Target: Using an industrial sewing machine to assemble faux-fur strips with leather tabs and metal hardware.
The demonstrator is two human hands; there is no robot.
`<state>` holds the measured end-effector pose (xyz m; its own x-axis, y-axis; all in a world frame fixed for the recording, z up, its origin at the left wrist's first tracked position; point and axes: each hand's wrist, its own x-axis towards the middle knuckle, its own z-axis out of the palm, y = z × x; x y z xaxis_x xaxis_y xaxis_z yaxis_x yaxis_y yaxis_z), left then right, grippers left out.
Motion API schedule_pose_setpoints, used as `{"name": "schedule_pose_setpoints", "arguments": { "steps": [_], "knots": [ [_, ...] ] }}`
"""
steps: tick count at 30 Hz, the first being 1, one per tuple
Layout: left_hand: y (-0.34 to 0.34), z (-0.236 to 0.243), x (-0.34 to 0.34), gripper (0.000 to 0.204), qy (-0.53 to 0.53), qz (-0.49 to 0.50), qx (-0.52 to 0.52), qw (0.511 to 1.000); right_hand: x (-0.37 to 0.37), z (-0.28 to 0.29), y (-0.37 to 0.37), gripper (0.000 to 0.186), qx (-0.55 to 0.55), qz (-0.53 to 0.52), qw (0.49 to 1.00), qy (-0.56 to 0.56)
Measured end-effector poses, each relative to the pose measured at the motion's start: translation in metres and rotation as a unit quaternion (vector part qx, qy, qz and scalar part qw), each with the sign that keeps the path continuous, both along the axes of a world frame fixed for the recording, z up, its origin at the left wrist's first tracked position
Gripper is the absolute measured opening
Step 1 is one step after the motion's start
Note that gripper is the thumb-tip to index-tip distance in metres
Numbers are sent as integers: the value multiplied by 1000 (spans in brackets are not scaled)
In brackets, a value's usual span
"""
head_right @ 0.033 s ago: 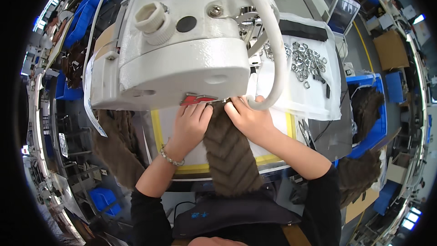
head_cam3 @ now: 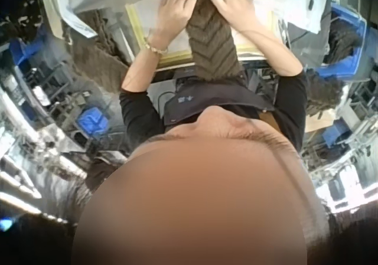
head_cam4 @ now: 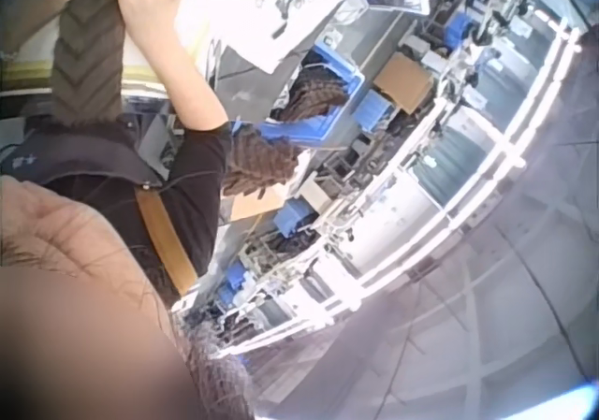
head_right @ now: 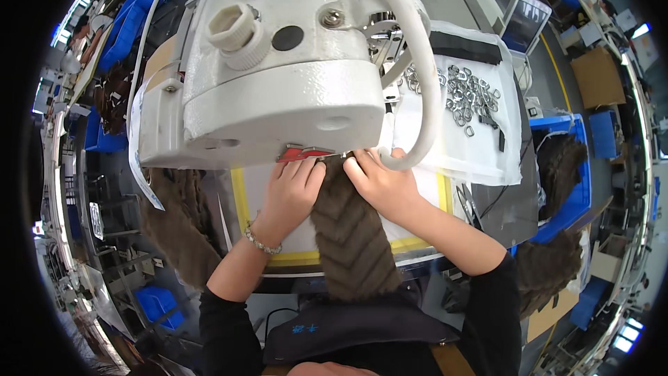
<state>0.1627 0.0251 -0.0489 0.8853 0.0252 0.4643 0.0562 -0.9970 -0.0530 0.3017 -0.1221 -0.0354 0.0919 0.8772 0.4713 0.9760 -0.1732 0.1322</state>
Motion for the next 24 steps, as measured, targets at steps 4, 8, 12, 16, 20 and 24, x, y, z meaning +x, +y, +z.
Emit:
{"name": "schedule_pose_setpoints", "arguments": {
  "steps": [4, 8, 12, 16, 20, 24],
  "knots": [
    [-5, 0, -4, 15, 54, 12, -25, 998, 0, 1, -1, 15, -5, 3, 1000, -13],
    [-5, 6, 0, 14, 37, 15, -28, 999, 0, 2, -4, 15, 4, -2, 1000, -9],
    [-6, 0, 0, 16, 34, 22, -43, 998, 5, -7, -5, 19, 13, 17, 999, 33],
    [-3, 0, -1, 18, 21, 15, -45, 999, 9, -13, -8, 29, 3, 26, 997, 76],
    [-3, -5, -5, 20, 79, 23, -49, 995, 8, -4, -6, 33, -6, 33, 991, 131],
    [0, 0, -1, 20, 41, -1, -58, 997, 8, -7, -5, 31, 22, 39, 994, 99]
  ]
}}
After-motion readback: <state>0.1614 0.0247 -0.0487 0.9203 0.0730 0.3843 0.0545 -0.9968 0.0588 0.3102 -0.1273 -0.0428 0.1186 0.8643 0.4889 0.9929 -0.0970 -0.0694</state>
